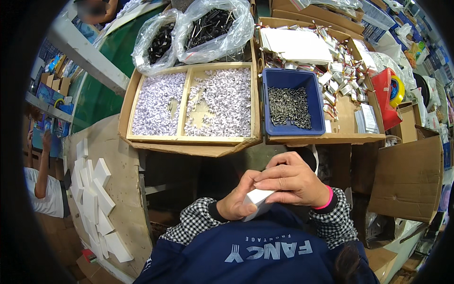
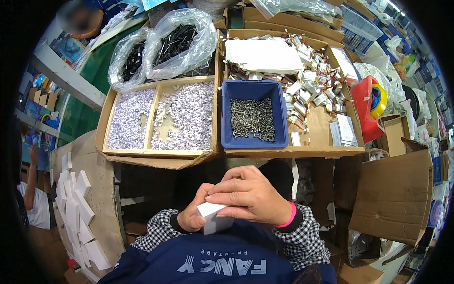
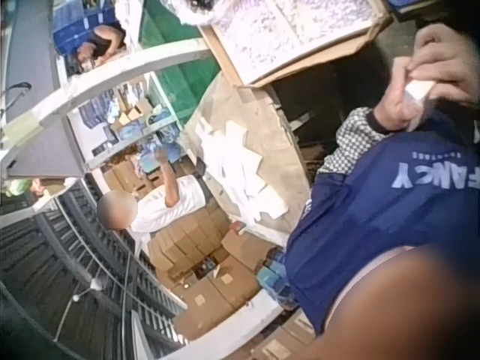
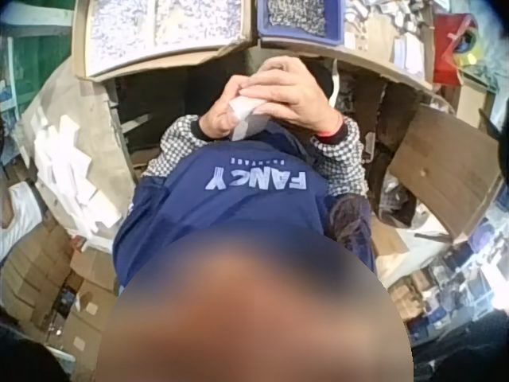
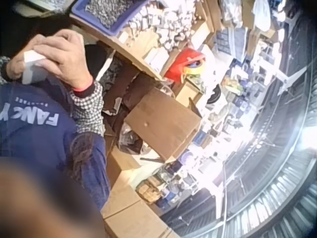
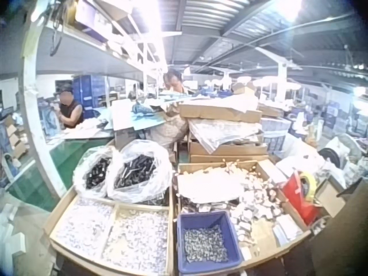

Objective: The person assembles small white rectangular boxes by inserting components and sealing them with tape. They repeatedly pick components from trays, place them inside the boxes, and apply tape to close the boxes, then set the finished units aside.

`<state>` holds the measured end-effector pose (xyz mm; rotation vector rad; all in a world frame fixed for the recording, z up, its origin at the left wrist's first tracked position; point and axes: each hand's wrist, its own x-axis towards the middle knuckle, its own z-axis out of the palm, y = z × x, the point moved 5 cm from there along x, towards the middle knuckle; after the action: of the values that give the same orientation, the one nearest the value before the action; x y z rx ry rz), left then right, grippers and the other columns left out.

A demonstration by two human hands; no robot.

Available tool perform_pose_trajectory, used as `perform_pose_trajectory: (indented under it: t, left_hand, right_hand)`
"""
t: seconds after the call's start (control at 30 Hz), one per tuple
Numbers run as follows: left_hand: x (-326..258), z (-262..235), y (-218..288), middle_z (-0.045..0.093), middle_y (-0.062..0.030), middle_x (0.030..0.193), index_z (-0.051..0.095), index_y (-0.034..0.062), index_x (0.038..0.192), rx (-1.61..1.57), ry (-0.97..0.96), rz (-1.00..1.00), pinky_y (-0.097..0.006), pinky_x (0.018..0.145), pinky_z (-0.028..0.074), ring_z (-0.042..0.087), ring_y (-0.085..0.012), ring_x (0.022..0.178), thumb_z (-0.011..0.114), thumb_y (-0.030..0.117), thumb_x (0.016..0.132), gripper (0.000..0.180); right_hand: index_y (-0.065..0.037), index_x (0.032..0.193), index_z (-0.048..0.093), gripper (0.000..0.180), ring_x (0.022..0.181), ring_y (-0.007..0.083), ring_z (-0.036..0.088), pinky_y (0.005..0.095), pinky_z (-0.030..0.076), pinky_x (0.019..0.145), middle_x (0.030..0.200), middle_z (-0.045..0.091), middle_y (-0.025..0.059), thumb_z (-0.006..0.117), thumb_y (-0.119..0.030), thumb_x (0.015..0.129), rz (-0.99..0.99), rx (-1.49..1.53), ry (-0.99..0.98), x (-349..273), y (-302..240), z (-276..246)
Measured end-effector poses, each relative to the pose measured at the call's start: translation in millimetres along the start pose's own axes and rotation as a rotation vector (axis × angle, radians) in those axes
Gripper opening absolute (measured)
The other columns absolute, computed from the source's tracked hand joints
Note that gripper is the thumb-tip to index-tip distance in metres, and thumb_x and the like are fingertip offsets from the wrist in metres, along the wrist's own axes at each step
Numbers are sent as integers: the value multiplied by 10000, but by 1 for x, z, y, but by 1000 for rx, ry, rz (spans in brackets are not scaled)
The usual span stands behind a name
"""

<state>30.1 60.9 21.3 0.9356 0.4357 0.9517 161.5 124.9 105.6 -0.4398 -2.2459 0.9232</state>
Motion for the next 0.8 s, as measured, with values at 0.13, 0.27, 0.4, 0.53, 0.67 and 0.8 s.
perform_pose_trajectory:
  t: [0.13,0.27,0.4,0.53,0.67,0.8]
  left_hand:
    - [-2,-1,-1,431,-127,1257,303,80,1283,91,-11,-74,-353,1007,360,447,-185,1170,618,546,817,730]
    - [1,7,1,448,-118,1230,293,30,1317,32,-13,-107,-318,985,362,445,-165,1143,538,584,886,743]
    - [7,7,11,485,-132,1253,320,39,1351,-134,26,-171,-334,984,401,484,-202,1160,432,487,976,595]
    - [15,22,27,367,-155,1409,220,43,1419,197,41,146,-399,1074,338,369,-270,1322,697,248,847,772]
    - [18,31,42,195,-137,1516,67,153,1471,627,-23,535,-518,1107,271,257,-351,1383,912,281,614,1210]
    - [20,24,42,399,-132,1286,248,127,1373,593,-61,692,-535,1085,285,371,-332,1279,951,386,497,1152]
  right_hand:
    - [-140,1083,702,334,919,235,577,360,433,848,1024,677,-20,750,-264,776,58,53,-79,2,-1,-2]
    - [-112,1071,702,313,901,233,578,353,446,834,997,680,1,750,-235,787,147,88,-144,-4,0,-4]
    - [-29,1057,685,295,887,202,579,316,455,806,924,660,63,740,-157,797,288,340,8,-23,10,-11]
    - [-3,1210,572,350,1060,142,565,299,445,945,1161,604,60,647,-76,876,528,897,418,-54,23,-3]
    - [-17,1301,480,385,1048,137,569,297,476,900,1155,595,57,583,-122,945,619,1069,456,-61,22,28]
    - [-5,1234,546,331,994,132,593,285,493,847,1097,636,80,602,-140,937,740,834,130,-61,14,21]
